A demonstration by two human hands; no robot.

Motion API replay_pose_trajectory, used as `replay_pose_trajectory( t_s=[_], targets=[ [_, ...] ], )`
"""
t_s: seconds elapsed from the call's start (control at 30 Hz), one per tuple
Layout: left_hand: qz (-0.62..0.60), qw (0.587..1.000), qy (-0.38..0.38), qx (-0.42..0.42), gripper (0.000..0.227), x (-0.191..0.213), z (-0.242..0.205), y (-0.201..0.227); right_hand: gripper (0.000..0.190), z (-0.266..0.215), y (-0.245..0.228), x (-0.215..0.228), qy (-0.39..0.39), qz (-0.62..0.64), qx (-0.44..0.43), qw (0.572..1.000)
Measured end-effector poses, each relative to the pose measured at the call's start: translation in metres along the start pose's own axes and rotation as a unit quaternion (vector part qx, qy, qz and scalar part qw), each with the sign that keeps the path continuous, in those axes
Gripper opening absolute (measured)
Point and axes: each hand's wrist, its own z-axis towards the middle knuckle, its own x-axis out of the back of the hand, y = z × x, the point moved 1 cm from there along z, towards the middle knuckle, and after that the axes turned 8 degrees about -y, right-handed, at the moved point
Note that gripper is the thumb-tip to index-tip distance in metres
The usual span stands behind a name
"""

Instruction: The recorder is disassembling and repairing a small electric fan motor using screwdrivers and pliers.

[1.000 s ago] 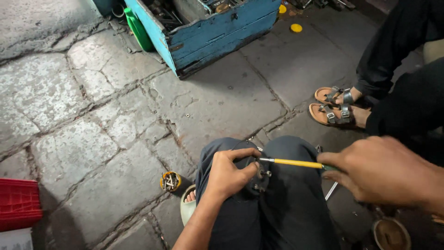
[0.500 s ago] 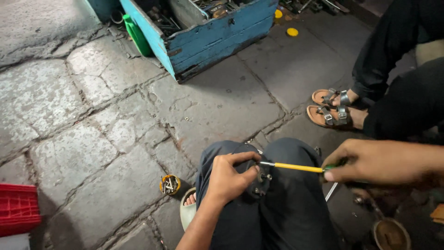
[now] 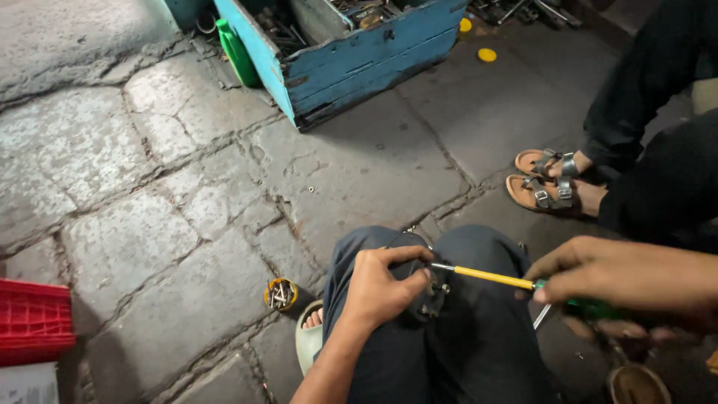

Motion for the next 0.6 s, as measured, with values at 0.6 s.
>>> replay_pose_trajectory(
  t_s=[0.6],
  targets=[
    [-0.005,1.000,0.002,-0.022,0.025,0.000,0.003,-0.009,0.050,0.085,0.070,-0.040,-0.203,0.280,0.002,0.938]
  ],
)
